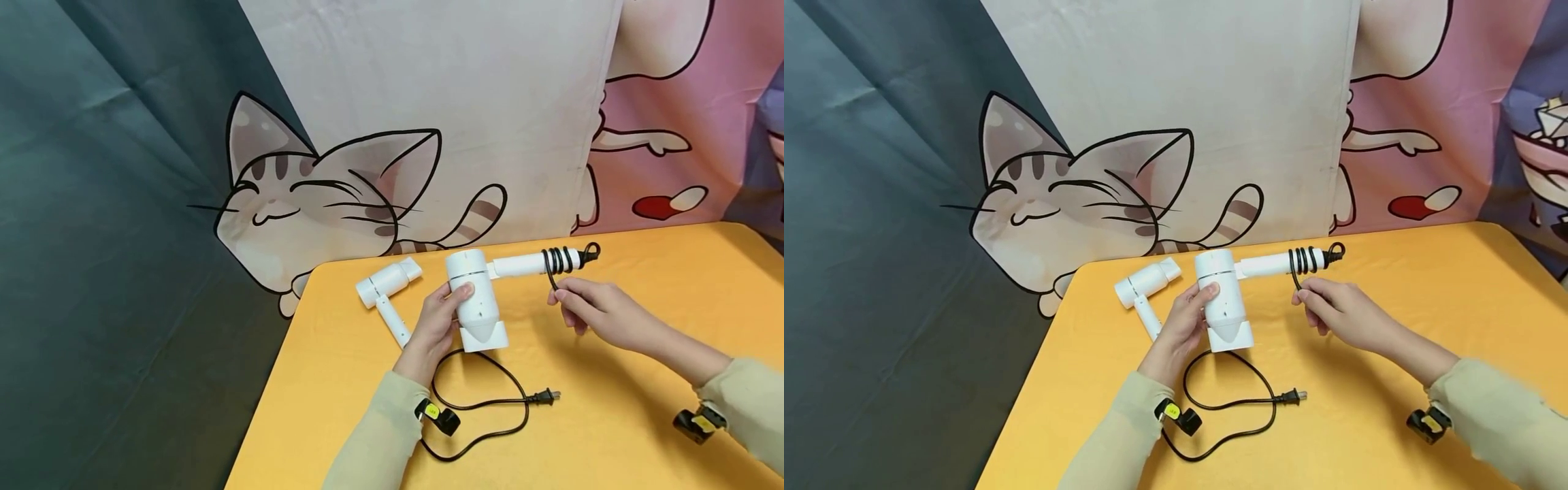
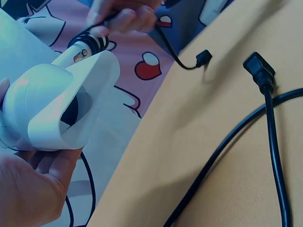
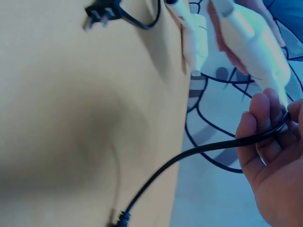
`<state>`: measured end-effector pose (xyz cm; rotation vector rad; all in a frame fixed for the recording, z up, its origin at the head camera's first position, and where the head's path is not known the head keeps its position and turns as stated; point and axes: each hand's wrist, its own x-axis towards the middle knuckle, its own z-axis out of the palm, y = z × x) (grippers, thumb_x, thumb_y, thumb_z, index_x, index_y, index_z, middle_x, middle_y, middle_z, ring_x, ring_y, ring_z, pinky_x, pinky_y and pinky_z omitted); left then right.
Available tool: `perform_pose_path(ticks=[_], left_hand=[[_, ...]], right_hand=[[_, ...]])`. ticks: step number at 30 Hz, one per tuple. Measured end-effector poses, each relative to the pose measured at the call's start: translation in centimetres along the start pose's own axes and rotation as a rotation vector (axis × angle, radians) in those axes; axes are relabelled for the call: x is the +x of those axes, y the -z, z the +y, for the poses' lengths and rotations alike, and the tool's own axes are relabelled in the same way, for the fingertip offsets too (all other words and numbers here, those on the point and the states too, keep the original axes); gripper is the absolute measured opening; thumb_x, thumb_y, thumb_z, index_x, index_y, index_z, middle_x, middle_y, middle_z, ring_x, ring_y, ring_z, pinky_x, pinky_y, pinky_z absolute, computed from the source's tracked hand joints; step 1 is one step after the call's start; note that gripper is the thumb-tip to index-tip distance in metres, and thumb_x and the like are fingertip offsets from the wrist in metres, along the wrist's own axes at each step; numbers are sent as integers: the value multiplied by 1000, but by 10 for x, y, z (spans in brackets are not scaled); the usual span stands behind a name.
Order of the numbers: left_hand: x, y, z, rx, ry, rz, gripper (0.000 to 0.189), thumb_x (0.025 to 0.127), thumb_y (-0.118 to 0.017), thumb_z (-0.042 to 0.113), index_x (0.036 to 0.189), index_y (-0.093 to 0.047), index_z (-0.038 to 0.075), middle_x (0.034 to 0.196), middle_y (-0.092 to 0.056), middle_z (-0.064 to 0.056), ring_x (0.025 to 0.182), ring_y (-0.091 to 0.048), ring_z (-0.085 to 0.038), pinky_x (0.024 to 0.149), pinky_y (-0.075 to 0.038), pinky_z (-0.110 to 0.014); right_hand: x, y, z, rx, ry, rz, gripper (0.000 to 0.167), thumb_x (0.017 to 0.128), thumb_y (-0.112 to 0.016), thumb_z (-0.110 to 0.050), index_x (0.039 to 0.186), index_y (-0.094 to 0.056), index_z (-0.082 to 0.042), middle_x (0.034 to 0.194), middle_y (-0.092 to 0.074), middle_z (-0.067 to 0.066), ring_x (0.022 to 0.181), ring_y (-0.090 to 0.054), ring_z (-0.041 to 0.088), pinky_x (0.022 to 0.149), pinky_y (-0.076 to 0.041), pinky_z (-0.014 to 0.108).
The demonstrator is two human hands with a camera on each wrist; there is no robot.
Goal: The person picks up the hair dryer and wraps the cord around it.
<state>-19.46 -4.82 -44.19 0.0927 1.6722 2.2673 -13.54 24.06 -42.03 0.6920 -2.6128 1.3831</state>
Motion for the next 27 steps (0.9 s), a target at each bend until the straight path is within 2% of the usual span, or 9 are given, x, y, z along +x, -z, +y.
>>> perform_pose_path(ticks=[7, 17, 27], left_hand=[[-2, -3, 5, -25, 5, -5, 50, 99, -70, 21, 144, -63, -1, 110, -76, -2, 91, -71, -13, 77, -56, -28], [-6, -4, 8, -55, 9, -39, 51, 99, -67, 20, 144, -61, -4, 109, -75, -3, 90, -72, -14, 77, -58, -29], [-9, -2, 9, -58, 28, -64, 49, 100, -65, 20, 142, -62, -4, 103, -75, 1, 85, -72, -12, 74, -58, -27]], right_hand=[[-2, -8, 10, 49, 30, 31, 25, 115, -42, -5, 112, -67, -8, 76, -61, -5, 63, -62, 15, 57, -56, 27], [-1, -16, 33, 6, 60, 62, 28, 114, -43, -2, 114, -70, -8, 77, -63, -7, 70, -61, 12, 64, -52, 21], [3, -12, 44, -41, 45, 52, 28, 114, -47, -4, 119, -74, -9, 82, -69, -8, 78, -65, 9, 65, -49, 24]])
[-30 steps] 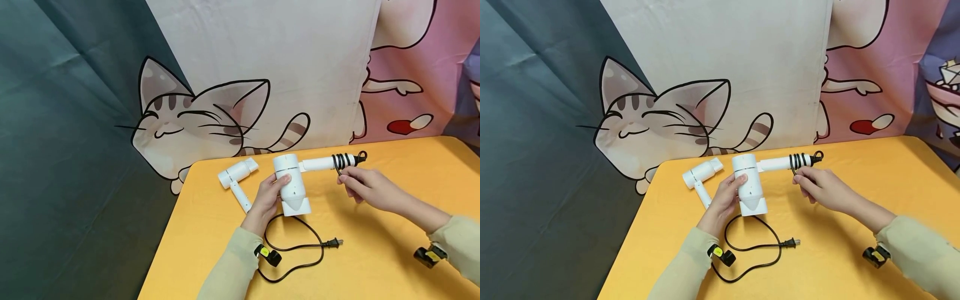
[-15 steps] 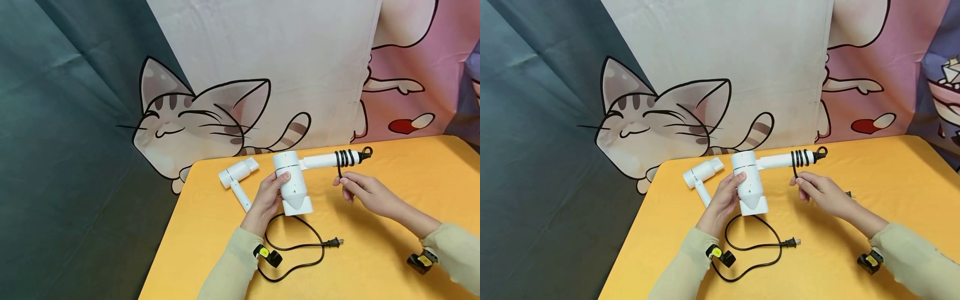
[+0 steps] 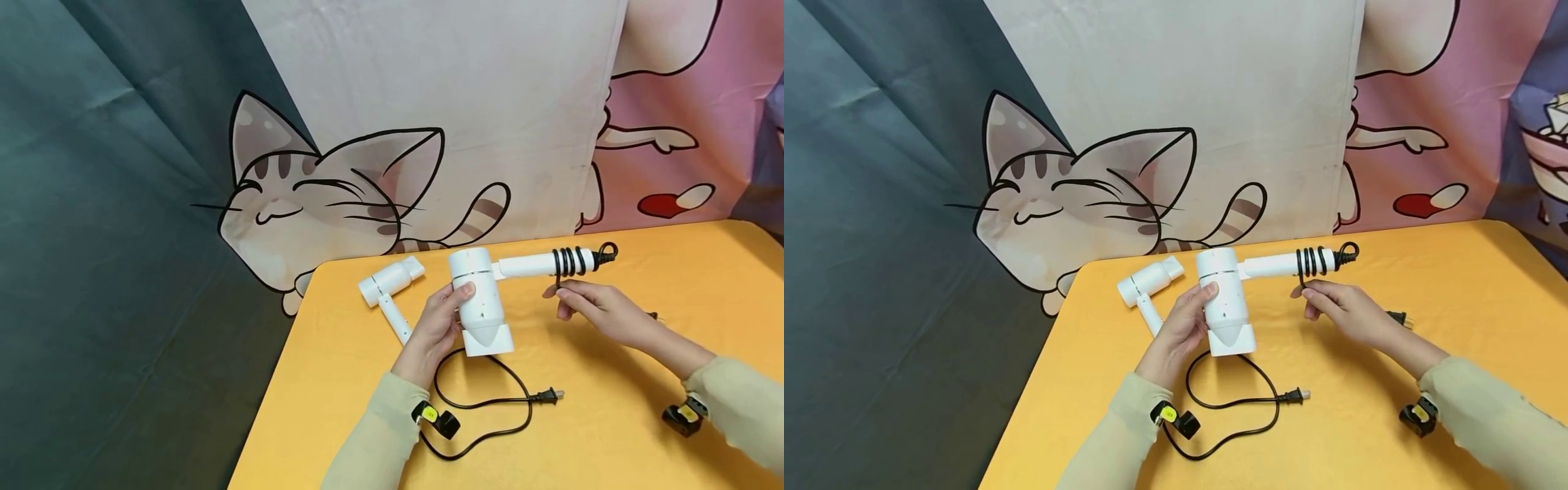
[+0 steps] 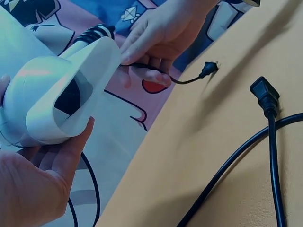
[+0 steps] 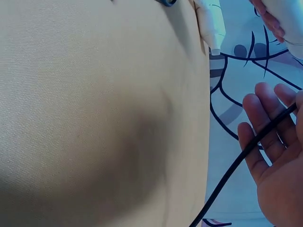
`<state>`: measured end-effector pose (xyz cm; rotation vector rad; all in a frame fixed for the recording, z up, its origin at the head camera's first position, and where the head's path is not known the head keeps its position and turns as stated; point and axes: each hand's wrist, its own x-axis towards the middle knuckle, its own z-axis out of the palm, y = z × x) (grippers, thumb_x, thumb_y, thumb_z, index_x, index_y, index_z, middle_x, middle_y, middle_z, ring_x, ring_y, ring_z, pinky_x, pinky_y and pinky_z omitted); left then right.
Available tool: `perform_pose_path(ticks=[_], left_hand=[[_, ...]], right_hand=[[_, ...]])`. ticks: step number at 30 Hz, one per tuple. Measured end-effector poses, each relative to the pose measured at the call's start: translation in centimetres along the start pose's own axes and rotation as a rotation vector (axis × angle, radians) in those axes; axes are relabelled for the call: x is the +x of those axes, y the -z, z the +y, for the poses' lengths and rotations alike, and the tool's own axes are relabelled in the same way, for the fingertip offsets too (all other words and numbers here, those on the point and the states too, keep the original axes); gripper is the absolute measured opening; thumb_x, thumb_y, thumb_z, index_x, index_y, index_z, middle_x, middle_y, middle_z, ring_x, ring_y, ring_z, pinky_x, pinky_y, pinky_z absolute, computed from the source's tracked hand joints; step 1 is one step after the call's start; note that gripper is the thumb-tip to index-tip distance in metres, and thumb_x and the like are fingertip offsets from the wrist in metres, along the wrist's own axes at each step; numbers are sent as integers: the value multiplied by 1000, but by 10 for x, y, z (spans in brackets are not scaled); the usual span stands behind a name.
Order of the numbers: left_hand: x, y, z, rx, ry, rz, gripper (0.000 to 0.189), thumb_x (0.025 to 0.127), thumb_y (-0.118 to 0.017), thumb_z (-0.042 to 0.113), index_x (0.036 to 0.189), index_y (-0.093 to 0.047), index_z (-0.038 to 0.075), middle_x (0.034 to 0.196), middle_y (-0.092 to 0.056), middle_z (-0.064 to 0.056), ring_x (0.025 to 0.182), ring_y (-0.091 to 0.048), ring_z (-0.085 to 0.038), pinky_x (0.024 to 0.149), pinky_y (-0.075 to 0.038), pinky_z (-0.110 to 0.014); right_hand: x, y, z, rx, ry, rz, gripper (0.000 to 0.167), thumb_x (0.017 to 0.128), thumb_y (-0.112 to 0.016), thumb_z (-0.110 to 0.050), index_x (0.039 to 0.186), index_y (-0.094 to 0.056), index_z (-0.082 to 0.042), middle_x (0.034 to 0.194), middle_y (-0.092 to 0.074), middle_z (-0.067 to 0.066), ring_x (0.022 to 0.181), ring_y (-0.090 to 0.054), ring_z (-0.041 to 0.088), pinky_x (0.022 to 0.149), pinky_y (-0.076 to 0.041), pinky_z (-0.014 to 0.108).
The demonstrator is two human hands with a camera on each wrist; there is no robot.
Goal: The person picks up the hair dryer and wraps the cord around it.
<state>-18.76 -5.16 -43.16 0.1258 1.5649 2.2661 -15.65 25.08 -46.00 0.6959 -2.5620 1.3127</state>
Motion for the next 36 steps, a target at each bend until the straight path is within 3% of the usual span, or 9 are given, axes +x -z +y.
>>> perform_pose_path(ticks=[7, 13, 18, 20, 24, 26, 31, 36], left_hand=[[-1, 4, 1, 19, 10, -31, 52, 98, -66, 21, 143, -61, -5, 103, -75, 0, 84, -72, -12, 73, -58, -27], [-2, 9, 2, 36, 7, -67, 53, 99, -65, 22, 143, -59, -7, 105, -75, -2, 87, -72, -13, 75, -60, -29], [-4, 12, 3, 67, 20, -108, 55, 98, -66, 25, 141, -60, -8, 105, -74, -2, 89, -72, -14, 74, -60, -29], [-5, 12, 3, 86, 28, -127, 55, 98, -67, 26, 141, -60, -8, 104, -74, -1, 88, -72, -13, 72, -61, -28], [-7, 12, 4, 116, 50, -164, 54, 98, -67, 24, 140, -60, -8, 102, -74, -1, 85, -72, -13, 67, -61, -27], [-8, 12, 4, 129, 61, -181, 52, 99, -67, 22, 141, -60, -8, 101, -74, -1, 84, -72, -13, 65, -60, -27], [-9, 13, 3, 157, 83, -213, 52, 100, -66, 21, 141, -60, -9, 100, -74, -1, 84, -72, -14, 63, -60, -27], [-9, 16, 3, 174, 102, -242, 55, 100, -67, 23, 143, -58, -10, 102, -74, -1, 88, -72, -15, 69, -62, -29]], right_hand=[[6, 9, 7, -9, 34, -11, 23, 108, -58, 1, 109, -80, -6, 84, -75, -10, 78, -71, 6, 73, -55, 14], [16, 23, 14, 78, 41, -54, 20, 101, -65, 9, 101, -78, -7, 77, -72, -4, 61, -67, 15, 53, -56, 27], [21, 38, 16, 87, -121, -124, 19, 103, -64, 5, 95, -76, -8, 70, -64, -5, 50, -56, 19, 41, -44, 29], [21, 44, 18, 74, -140, -145, 22, 101, -64, 7, 91, -74, -9, 66, -62, -6, 48, -54, 18, 40, -41, 28], [22, 51, 23, 109, 11, -174, 31, 90, -66, 20, 95, -75, -9, 64, -60, -8, 46, -51, 10, 38, -40, 24], [26, 53, 25, 97, 100, -186, 35, 85, -70, 21, 100, -78, -10, 69, -64, -11, 55, -56, 4, 46, -45, 19], [36, 59, 19, 4, 51, -248, 24, 91, -73, 10, 95, -81, -12, 84, -73, -16, 76, -61, -1, 67, -48, 16], [48, 68, 3, -23, -12, -358, 21, 100, -72, -4, 90, -80, -21, 71, -64, -14, 56, -50, 0, 47, -45, 23]])
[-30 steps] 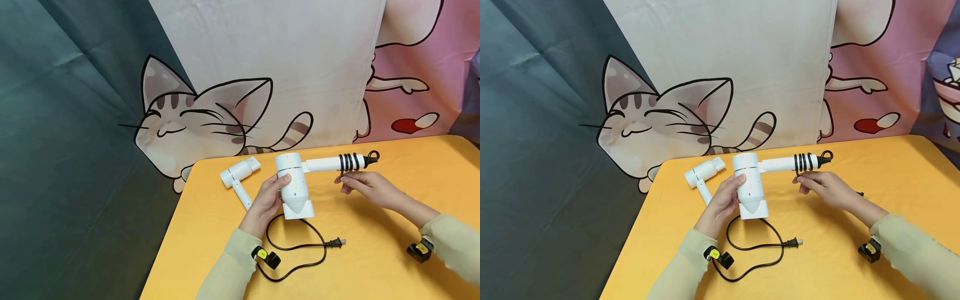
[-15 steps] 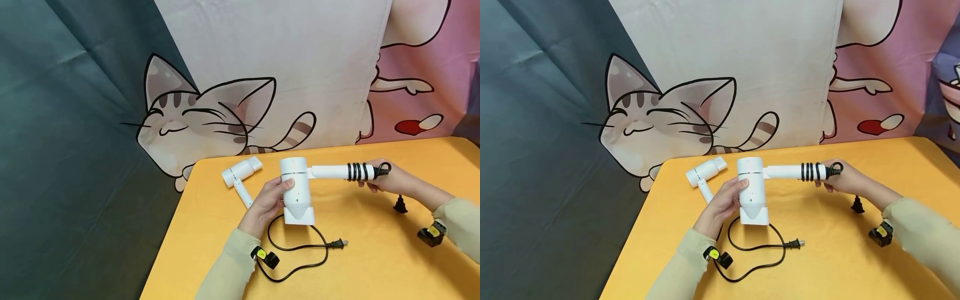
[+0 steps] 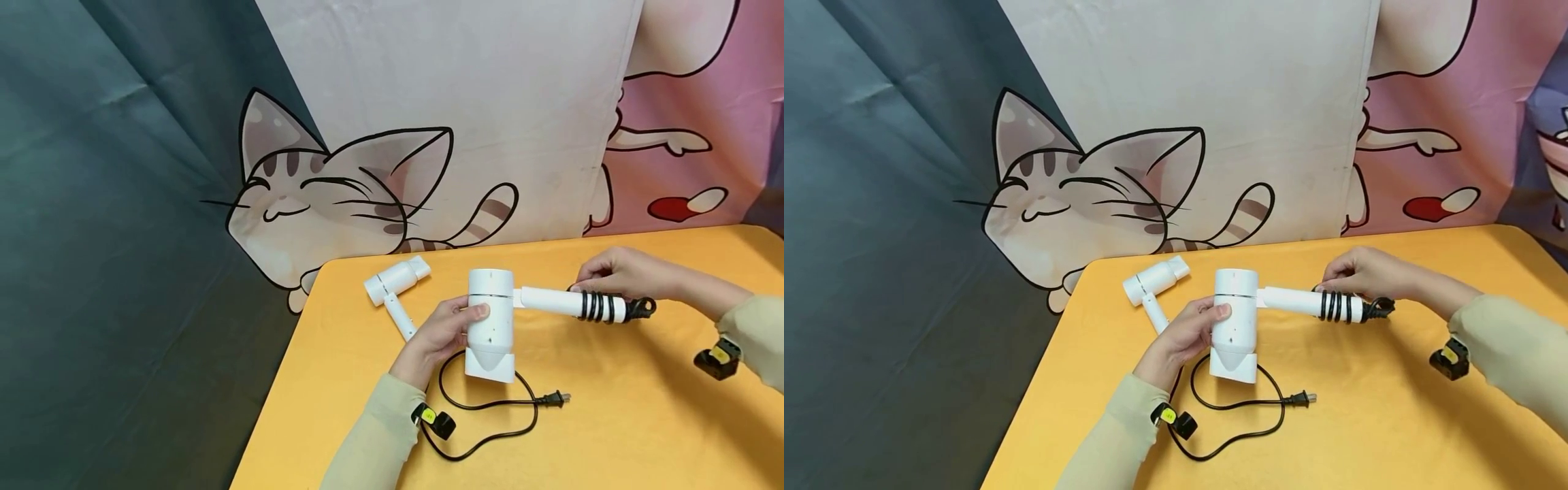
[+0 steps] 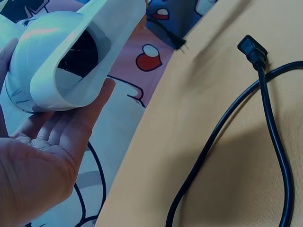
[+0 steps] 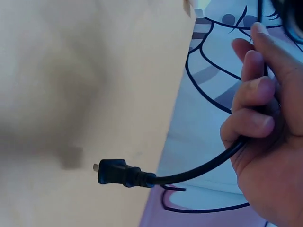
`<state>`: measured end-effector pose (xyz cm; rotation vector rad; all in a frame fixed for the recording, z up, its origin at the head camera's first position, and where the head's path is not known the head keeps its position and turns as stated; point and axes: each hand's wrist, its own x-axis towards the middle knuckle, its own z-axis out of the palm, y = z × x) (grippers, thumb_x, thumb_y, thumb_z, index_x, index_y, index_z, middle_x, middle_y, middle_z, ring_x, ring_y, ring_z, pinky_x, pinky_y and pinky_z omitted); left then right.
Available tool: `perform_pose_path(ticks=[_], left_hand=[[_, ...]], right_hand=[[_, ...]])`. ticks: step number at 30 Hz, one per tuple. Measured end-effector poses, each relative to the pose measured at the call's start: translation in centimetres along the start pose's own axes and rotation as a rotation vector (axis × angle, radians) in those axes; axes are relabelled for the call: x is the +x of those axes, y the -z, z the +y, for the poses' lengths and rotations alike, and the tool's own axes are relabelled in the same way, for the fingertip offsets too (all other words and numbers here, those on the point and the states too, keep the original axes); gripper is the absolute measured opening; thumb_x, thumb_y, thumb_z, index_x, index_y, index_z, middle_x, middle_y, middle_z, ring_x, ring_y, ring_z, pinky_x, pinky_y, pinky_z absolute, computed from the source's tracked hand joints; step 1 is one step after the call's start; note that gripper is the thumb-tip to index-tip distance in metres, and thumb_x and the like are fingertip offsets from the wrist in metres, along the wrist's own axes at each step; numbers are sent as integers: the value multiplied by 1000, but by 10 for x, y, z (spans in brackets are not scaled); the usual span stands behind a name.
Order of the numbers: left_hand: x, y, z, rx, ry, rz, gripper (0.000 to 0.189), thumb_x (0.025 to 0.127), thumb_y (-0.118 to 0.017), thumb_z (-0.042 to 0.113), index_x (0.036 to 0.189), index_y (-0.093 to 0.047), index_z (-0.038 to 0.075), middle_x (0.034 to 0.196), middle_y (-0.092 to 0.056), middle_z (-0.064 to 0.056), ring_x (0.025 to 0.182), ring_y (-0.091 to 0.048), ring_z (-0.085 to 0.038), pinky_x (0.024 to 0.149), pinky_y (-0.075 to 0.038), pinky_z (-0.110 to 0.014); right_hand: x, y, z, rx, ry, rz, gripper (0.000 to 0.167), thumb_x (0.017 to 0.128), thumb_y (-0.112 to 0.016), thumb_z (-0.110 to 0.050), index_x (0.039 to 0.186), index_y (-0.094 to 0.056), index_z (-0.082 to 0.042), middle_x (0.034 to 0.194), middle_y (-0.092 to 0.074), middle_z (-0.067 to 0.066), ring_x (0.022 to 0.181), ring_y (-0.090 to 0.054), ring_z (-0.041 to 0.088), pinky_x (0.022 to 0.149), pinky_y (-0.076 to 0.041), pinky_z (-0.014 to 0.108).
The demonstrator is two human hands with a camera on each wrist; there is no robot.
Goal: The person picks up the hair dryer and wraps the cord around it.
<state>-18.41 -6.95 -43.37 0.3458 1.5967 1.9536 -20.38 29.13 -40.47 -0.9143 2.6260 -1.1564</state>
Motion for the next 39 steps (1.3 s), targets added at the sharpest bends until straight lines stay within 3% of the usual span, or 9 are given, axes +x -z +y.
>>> perform_pose_path(ticks=[3, 10, 16, 20, 25, 30, 39], left_hand=[[1, 1, -2, 14, 14, -8, 55, 100, -66, 23, 144, -58, -9, 103, -74, -2, 89, -73, -15, 73, -62, -31], [3, 3, -5, 45, 48, 12, 50, 104, -64, 20, 145, -58, -7, 104, -75, -3, 89, -74, -15, 73, -63, -30], [6, 3, -9, 48, 56, 55, 45, 104, -66, 20, 142, -63, -3, 104, -77, -7, 87, -74, -16, 70, -62, -27], [6, 1, -9, 36, 47, 95, 45, 102, -69, 21, 141, -65, -2, 104, -77, -7, 86, -74, -17, 69, -61, -27], [7, 0, -9, 34, 25, 130, 43, 102, -70, 21, 139, -66, -2, 103, -77, -7, 83, -74, -16, 67, -61, -27], [8, -2, -8, 23, 11, 159, 44, 101, -71, 21, 140, -67, 0, 104, -77, -7, 83, -74, -16, 68, -61, -27], [12, -6, -7, -18, -28, 255, 42, 99, -75, 22, 135, -71, 2, 108, -77, -10, 86, -73, -17, 67, -59, -26]], right_hand=[[3, 6, -9, -20, -14, -37, 23, 101, -74, -13, 83, -75, -28, 66, -58, -13, 50, -43, 0, 42, -40, 23], [10, 12, -32, -212, 11, -35, 29, 98, -80, -22, 74, -66, -31, 62, -50, -17, 57, -47, -1, 54, -42, 23], [12, 10, -49, -308, 26, 24, 42, 97, -81, -21, 67, -52, -29, 59, -34, -20, 53, -31, -3, 54, -29, 20], [11, 10, -56, -357, 49, 71, 46, 97, -80, -18, 66, -47, -26, 59, -30, -19, 53, -28, -3, 53, -27, 20], [7, 11, -63, -386, 29, 84, 44, 99, -78, -17, 67, -48, -25, 59, -33, -18, 52, -30, -3, 53, -30, 21], [2, 7, -70, -360, -12, 85, 33, 101, -75, -18, 73, -60, -27, 61, -45, -21, 53, -40, -3, 51, -37, 21], [-12, -17, -68, -367, 108, 263, 25, 97, -78, -9, 85, -67, -28, 68, -43, -24, 57, -33, -5, 51, -32, 21]])
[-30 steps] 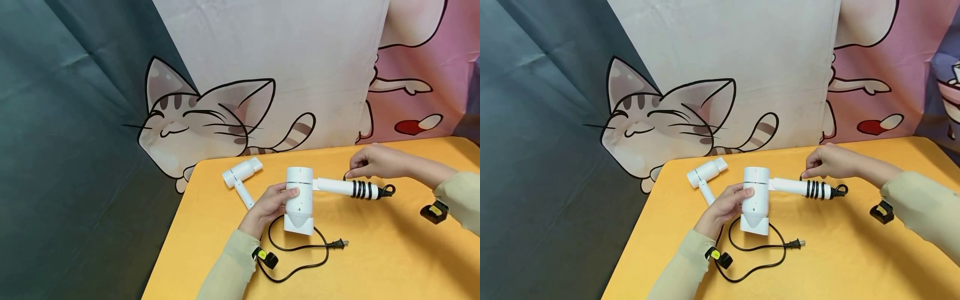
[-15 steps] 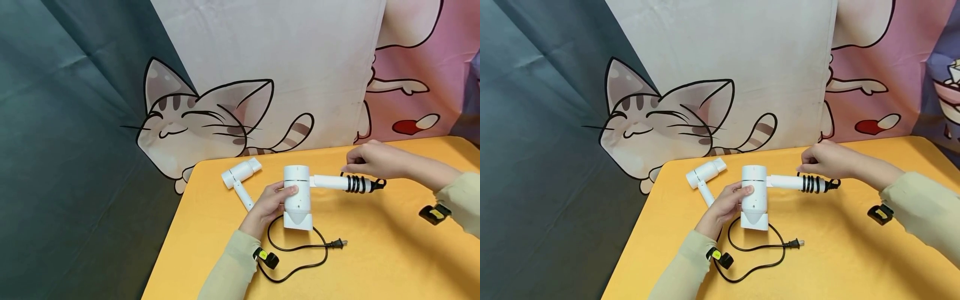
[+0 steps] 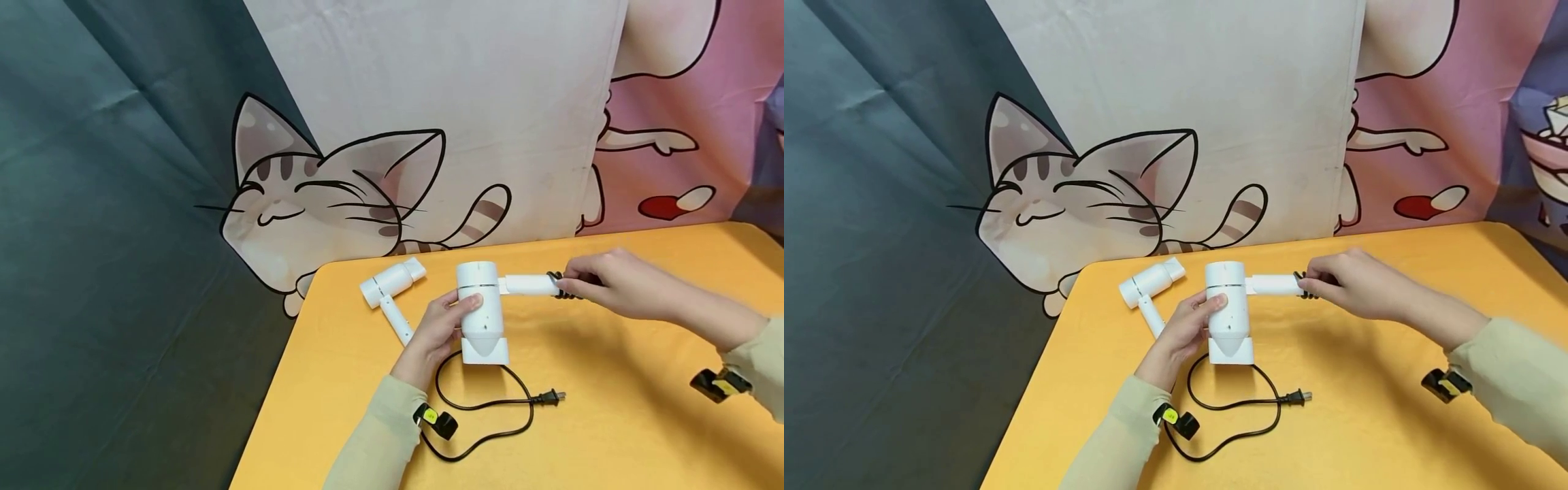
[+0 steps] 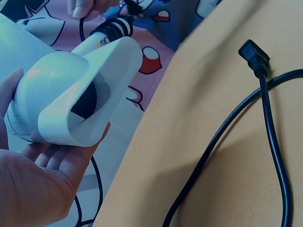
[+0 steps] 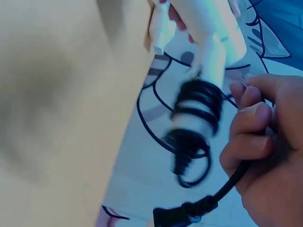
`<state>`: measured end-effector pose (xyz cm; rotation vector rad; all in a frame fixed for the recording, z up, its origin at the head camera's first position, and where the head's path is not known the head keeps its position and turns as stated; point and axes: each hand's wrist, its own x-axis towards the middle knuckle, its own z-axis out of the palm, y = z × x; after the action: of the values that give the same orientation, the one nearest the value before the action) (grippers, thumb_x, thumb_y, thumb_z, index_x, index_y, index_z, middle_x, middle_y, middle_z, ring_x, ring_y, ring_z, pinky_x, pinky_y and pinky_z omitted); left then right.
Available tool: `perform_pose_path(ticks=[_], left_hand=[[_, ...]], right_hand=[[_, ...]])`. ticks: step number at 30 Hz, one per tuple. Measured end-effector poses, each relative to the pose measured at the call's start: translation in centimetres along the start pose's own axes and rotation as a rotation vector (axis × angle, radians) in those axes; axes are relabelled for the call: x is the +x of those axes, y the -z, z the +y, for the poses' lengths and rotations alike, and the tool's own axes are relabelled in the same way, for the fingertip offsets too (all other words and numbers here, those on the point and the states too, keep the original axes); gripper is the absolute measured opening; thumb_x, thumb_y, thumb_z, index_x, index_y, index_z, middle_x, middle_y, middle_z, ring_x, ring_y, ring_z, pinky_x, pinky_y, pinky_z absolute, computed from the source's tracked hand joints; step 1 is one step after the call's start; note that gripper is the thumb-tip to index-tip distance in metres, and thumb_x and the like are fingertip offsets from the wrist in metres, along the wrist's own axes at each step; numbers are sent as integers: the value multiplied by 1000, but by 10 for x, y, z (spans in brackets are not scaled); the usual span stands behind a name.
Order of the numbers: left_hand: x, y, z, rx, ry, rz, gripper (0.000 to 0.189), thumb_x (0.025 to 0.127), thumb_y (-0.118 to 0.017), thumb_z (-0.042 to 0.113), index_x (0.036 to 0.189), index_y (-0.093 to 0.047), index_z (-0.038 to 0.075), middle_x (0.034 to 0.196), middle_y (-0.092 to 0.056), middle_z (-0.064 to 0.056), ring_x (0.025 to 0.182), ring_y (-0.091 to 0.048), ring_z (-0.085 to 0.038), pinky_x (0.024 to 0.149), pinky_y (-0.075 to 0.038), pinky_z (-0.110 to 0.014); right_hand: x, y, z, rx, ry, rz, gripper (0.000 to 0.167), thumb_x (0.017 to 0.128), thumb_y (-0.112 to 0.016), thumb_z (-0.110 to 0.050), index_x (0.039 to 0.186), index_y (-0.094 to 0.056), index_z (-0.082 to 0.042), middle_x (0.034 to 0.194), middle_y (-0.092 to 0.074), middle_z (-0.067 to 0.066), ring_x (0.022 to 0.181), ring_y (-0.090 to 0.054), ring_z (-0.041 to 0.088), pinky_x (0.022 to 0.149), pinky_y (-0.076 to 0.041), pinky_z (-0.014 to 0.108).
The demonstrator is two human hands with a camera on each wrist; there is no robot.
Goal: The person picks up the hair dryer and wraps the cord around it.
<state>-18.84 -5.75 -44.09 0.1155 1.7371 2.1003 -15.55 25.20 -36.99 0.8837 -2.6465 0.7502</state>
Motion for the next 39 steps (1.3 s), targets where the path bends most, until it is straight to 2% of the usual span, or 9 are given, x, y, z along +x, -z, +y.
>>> perform_pose_path(ticks=[6, 9, 14, 18, 21, 29, 33, 39], left_hand=[[-1, -3, 5, -17, -10, 22, 41, 98, -76, 22, 133, -71, 2, 107, -76, -8, 89, -73, -17, 69, -59, -27], [-1, -4, 8, -29, -15, 30, 41, 98, -75, 21, 134, -71, 1, 104, -76, -6, 86, -72, -16, 66, -56, -25], [-1, -4, 11, -50, -35, 43, 43, 99, -73, 22, 135, -69, -1, 100, -76, -3, 81, -72, -13, 62, -52, -22], [0, -6, 11, -66, -37, 34, 43, 100, -71, 21, 136, -68, -2, 101, -76, -3, 83, -73, -14, 68, -56, -24], [0, -7, 12, -87, -37, 24, 44, 100, -70, 19, 137, -66, -4, 102, -76, -3, 85, -73, -14, 73, -58, -28], [-3, -10, 14, -100, -35, -8, 47, 101, -67, 20, 141, -63, -5, 102, -75, -2, 84, -72, -13, 73, -58, -28], [-5, -12, 14, -96, -25, -24, 48, 102, -66, 20, 143, -62, -5, 102, -75, -1, 84, -72, -13, 74, -59, -28], [-7, -11, 14, -97, -17, -50, 48, 102, -64, 22, 142, -62, -5, 102, -74, -1, 85, -71, -13, 74, -59, -27]], right_hand=[[-21, -19, -10, 165, -109, 45, 16, 104, -69, -10, 96, -67, -23, 68, -50, -18, 49, -46, -1, 45, -41, 25], [-29, -30, -16, 254, -143, 53, 15, 108, -63, -10, 99, -68, -21, 70, -53, -14, 50, -52, 3, 46, -45, 26], [-36, -51, -20, 361, -131, 89, 21, 111, -56, -4, 101, -68, -17, 73, -58, -14, 57, -58, 6, 49, -51, 26], [-42, -65, -18, 429, -124, 118, 22, 110, -53, 2, 106, -70, -11, 79, -63, -12, 63, -63, 9, 53, -55, 26], [-46, -73, -16, 454, -134, 138, 22, 109, -53, 4, 108, -72, -8, 83, -66, -11, 67, -66, 10, 57, -57, 24], [-50, -87, -7, 525, -133, 179, 22, 107, -53, 9, 112, -73, 2, 91, -74, -8, 80, -73, 8, 72, -61, 20], [-50, -87, 2, 580, -161, 160, 21, 108, -53, 7, 113, -73, 7, 94, -76, -7, 82, -74, 8, 73, -62, 22], [-51, -82, 22, 737, -270, 33, 27, 113, -51, -4, 118, -71, 13, 96, -78, 4, 80, -74, 16, 73, -62, 27]])
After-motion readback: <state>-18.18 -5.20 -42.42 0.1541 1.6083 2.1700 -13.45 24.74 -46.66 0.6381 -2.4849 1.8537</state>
